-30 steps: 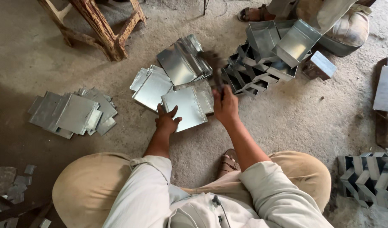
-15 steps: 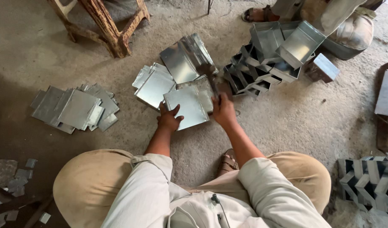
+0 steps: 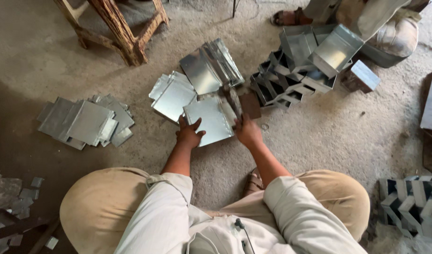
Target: The person sits on the floor and repeatedly hammers flat metal sheets placed on a small block. They pick up sheets from a pile, position them, strike them with a hammer, and then move them to a separate stack.
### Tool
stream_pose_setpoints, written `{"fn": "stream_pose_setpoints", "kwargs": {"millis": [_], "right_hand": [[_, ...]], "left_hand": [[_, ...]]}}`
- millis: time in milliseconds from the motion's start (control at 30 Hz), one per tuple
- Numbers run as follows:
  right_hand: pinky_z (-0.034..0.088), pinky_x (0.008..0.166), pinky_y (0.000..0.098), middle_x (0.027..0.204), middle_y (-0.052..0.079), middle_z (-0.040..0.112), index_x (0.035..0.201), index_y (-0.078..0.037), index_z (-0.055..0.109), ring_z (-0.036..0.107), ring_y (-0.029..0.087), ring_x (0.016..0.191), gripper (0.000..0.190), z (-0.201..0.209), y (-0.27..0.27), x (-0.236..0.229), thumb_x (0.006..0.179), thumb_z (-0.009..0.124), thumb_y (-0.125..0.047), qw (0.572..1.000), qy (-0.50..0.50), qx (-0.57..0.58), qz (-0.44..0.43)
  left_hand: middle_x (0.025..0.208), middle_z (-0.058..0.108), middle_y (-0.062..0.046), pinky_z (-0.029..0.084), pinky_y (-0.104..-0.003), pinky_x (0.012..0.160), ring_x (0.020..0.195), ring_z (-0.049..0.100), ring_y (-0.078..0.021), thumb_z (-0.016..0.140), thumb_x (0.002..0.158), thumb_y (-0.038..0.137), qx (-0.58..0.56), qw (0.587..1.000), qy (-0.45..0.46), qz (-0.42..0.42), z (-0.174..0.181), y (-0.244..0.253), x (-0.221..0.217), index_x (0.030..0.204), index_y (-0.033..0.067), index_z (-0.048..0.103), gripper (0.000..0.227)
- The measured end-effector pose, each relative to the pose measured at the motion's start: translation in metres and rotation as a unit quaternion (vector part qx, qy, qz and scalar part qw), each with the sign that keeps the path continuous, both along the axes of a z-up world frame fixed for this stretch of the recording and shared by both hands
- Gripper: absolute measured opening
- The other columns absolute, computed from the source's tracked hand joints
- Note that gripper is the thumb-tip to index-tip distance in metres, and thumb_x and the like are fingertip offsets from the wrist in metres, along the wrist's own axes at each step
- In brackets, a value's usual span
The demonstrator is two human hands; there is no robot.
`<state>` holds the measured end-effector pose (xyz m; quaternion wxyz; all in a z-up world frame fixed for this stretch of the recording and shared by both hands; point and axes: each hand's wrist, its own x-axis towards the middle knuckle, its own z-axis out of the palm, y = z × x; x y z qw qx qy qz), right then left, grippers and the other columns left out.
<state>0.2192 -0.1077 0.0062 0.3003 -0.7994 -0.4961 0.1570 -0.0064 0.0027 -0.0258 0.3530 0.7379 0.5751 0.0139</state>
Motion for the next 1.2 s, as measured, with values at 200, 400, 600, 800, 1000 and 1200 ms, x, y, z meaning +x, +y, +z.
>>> {"fn": "stream_pose_setpoints", "kwargs": {"millis": [200, 400, 600, 800, 1000, 1200], "right_hand": [[0.048, 0.063, 0.0522, 0.079, 0.024, 0.063, 0.116, -0.002, 0.050, 0.063, 0.046, 0.071, 0.021, 0.035, 0.016, -0.005, 0.105, 0.056, -0.019, 0.970, 0.056, 0.237, 0.014], [0.047, 0.067, 0.0550, 0.086, 0.027, 0.066, 0.116, -0.002, 0.048, 0.064, 0.050, 0.081, 0.029, -0.039, 0.027, 0.013, 0.099, 0.061, -0.022, 0.998, -0.018, -0.014, 0.051], [0.052, 0.074, 0.0576, 0.092, 0.029, 0.069, 0.122, -0.005, 0.053, 0.067, 0.050, 0.086, 0.031, -0.005, 0.016, -0.003, 0.102, 0.056, -0.028, 0.994, 0.076, 0.073, -0.013], [0.051, 0.075, 0.0609, 0.092, 0.029, 0.069, 0.119, -0.003, 0.050, 0.065, 0.051, 0.087, 0.029, -0.050, 0.033, 0.017, 0.101, 0.057, -0.024, 0.999, 0.001, -0.008, 0.037], [0.054, 0.082, 0.0558, 0.106, 0.030, 0.070, 0.115, -0.002, 0.061, 0.067, 0.048, 0.098, 0.039, -0.095, 0.033, 0.033, 0.089, 0.065, -0.030, 0.996, -0.050, -0.055, 0.049], [0.054, 0.068, 0.0528, 0.099, 0.032, 0.068, 0.121, 0.007, 0.060, 0.067, 0.046, 0.079, 0.050, -0.077, 0.020, 0.047, 0.101, 0.057, -0.039, 0.970, 0.087, -0.209, -0.088]], "left_hand": [[0.173, -0.010, -0.003, 0.039, -0.050, 0.117, 0.142, 0.034, -0.0538, 0.077, 0.087, 0.040, -0.041, 0.999, 0.002, 0.035, 0.004, -0.002, 0.002, 0.146, 0.0500, 0.053, 0.065], [0.174, -0.013, -0.001, 0.043, -0.050, 0.114, 0.141, 0.037, -0.0503, 0.075, 0.088, 0.043, -0.067, 0.997, 0.023, 0.031, 0.013, -0.003, 0.004, 0.146, 0.0533, 0.049, 0.065], [0.173, -0.014, -0.001, 0.045, -0.049, 0.113, 0.143, 0.035, -0.0490, 0.075, 0.089, 0.041, -0.081, 0.996, 0.028, 0.037, 0.016, -0.001, 0.003, 0.147, 0.0532, 0.048, 0.065], [0.173, -0.015, -0.001, 0.044, -0.049, 0.115, 0.143, 0.033, -0.0510, 0.075, 0.090, 0.039, -0.073, 0.997, 0.009, 0.038, 0.018, -0.006, 0.000, 0.147, 0.0509, 0.049, 0.064], [0.154, 0.049, -0.018, 0.040, -0.047, 0.120, 0.143, 0.049, -0.0401, 0.089, 0.078, 0.049, 0.045, 0.998, -0.029, 0.036, -0.039, 0.020, -0.012, 0.155, 0.0162, 0.046, 0.095], [0.133, 0.064, -0.026, 0.052, -0.045, 0.103, 0.123, 0.063, -0.0405, 0.096, 0.067, 0.030, 0.011, 0.953, -0.106, 0.285, -0.036, 0.044, -0.040, 0.145, -0.0003, 0.043, 0.099]]}}
